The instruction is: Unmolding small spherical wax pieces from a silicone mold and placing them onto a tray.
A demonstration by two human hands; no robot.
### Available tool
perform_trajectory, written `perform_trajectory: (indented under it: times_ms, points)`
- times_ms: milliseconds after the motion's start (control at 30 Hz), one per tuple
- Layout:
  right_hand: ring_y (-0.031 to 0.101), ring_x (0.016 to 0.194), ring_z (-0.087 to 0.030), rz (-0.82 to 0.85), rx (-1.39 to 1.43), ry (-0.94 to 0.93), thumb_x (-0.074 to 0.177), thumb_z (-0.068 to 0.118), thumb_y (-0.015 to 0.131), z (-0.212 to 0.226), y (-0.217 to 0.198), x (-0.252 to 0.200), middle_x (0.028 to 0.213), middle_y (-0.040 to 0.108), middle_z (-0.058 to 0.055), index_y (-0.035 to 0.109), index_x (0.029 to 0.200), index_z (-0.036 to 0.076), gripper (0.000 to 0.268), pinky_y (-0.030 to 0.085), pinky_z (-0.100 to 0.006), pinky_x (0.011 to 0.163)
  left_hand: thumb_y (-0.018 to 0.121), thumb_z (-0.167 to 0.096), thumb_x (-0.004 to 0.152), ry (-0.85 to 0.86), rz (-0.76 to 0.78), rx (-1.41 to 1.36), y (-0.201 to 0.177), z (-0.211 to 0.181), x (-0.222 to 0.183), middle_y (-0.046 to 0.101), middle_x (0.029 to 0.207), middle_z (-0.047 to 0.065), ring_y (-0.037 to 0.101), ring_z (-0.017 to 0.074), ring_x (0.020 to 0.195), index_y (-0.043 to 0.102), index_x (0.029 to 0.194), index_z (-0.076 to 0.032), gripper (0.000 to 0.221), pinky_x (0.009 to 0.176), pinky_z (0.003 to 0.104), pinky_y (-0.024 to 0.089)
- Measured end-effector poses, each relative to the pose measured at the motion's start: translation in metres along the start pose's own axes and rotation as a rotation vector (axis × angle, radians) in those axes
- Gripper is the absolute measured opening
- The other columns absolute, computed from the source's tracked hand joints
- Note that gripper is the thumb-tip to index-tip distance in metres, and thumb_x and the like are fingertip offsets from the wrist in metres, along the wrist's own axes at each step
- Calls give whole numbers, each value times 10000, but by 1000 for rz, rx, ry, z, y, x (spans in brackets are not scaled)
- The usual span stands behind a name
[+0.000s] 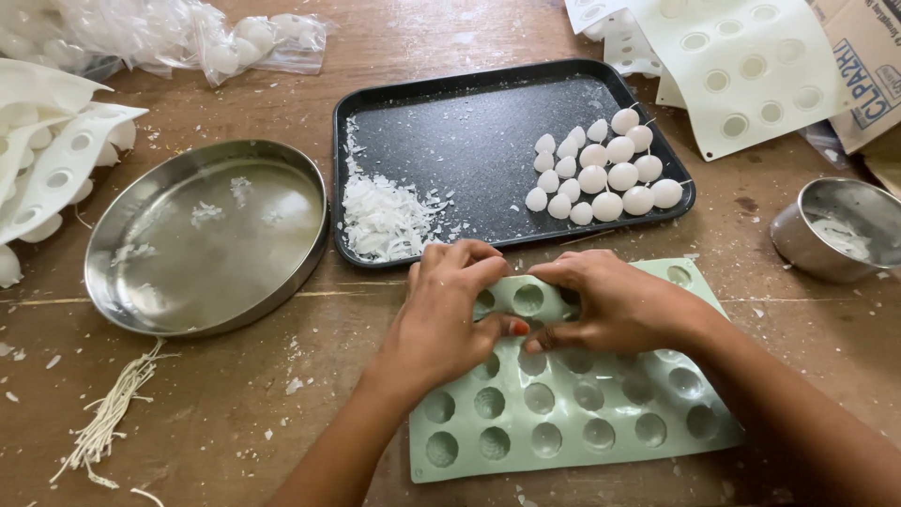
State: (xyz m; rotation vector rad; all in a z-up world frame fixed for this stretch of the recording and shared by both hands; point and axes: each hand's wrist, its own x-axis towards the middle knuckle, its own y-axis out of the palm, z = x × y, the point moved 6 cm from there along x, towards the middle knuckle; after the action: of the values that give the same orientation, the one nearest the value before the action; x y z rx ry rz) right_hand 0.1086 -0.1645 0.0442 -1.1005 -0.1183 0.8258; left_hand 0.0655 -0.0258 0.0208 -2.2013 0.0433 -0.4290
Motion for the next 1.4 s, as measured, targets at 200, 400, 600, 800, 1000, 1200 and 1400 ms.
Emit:
perform_trajectory:
  times_ms: [200, 400, 600, 800, 1000, 1200, 1400]
  points:
    - [727, 740, -199, -109, 157, -253, 657, 236, 886, -17, 9, 8, 869, 778, -118, 733, 1100, 41, 507, 570, -361, 664, 911, -429, 585, -321, 415, -194, 5, 4, -2, 737, 1117, 106, 705, 254, 1076, 633, 1279, -153, 797, 947, 383, 535]
    - [707, 674, -214, -15, 144, 10, 692, 267, 910, 3, -2, -1, 806, 788, -129, 753, 1039, 59, 434, 543, -379, 654, 854, -354, 724, -209, 277, -201, 11, 5, 2, 772, 930, 132, 750, 292, 860, 747, 1045, -94, 427, 759, 418, 557]
    - [702, 696, -203, -42, 118, -11, 643, 265, 943, -8, -1, 1, 816, 762, -107, 748, 1048, 81, 486, 541, -371, 664, 761, -238, 772, -203, 238, -264, 27, 21, 4, 783, 893, 106, 757, 213, 785, 780, 995, -90, 268, 736, 368, 556]
    - [694, 726, -224, 18, 141, -20, 654, 241, 918, -4, -3, -3, 820, 762, -88, 739, 1068, 88, 477, 540, -382, 685, 748, -319, 821, -433, 488, -378, 23, 7, 1, 801, 896, 27, 716, 131, 666, 738, 1140, -176, 350, 660, 350, 554]
    - [683, 858, -143, 30, 205, -225, 632, 143, 924, -20, 7, 4, 941, 733, -64, 719, 1111, 56, 528, 543, -341, 770, 752, -268, 848, -344, 504, -642, 30, 16, -2, 797, 904, 31, 705, 85, 698, 738, 1172, -71, 379, 642, 269, 564]
    - [727, 940, -123, 191, 517, -245, 695, 12, 817, -28, 17, 4, 1066, 740, -37, 708, 1151, 16, 469, 590, -288, 838, 771, -253, 887, -295, 565, -960, 45, 21, -7, 760, 930, 15, 638, 55, 735, 720, 1184, -4, 391, 648, 243, 518]
    - [702, 980, -143, 197, 502, -165, 650, 58, 881, -29, 15, 5, 1089, 738, -55, 680, 1258, 70, 640, 575, -293, 894, 803, -322, 827, -354, 493, -954, 47, 23, -7, 775, 934, 21, 689, 62, 762, 715, 1162, -9, 468, 671, 234, 565]
